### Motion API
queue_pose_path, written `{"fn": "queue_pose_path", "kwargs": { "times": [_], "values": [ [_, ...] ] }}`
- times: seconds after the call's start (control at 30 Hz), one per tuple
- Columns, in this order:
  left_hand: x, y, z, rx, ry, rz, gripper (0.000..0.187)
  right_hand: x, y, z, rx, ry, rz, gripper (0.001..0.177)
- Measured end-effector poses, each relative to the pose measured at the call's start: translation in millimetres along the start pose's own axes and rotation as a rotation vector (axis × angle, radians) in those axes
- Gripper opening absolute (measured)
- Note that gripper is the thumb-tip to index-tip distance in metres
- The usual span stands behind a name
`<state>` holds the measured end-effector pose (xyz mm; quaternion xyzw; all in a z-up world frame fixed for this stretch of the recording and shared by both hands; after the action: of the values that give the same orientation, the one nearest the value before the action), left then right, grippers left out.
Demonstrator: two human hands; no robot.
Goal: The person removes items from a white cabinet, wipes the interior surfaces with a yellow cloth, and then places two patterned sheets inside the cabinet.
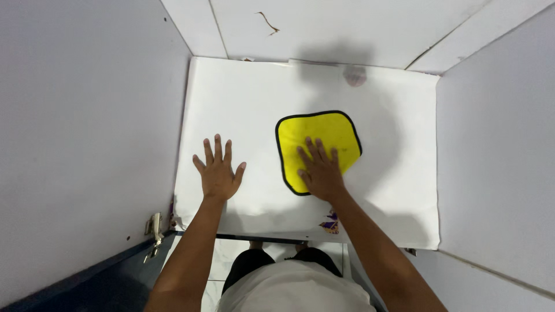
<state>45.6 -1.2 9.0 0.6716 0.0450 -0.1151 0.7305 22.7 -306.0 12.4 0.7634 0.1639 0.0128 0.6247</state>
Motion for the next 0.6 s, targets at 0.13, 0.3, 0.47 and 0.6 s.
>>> {"fn": "queue_pose_path", "kwargs": {
  "times": [0.13, 0.3, 0.47, 0.6],
  "values": [
    [-1, 2, 4, 0.036, -0.015, 0.025, 0.08, -17, 19, 84, 0.0, -0.294, 0.104, 0.068],
    [3, 6, 8, 0.101, 0.007, -0.03, 0.084, -3, 23, 139, -0.01, -0.476, 0.145, 0.069],
    [3, 8, 10, 0.11, -0.001, 0.009, 0.085, 57, 18, 137, -0.158, -0.025, 0.054, 0.063],
    [7, 3, 10, 0.083, -0.018, 0.041, 0.086, 81, 38, 176, -0.019, -0.207, 0.134, 0.066]
  ]
}}
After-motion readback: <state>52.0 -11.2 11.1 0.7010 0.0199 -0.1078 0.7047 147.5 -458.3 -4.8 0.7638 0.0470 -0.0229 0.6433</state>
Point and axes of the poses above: each hand's wrist, its own x-axis towards the middle knuckle, its own y-axis out of the back of the hand, z = x × y, the point moved 3 cm from there along x, towards the middle knuckle
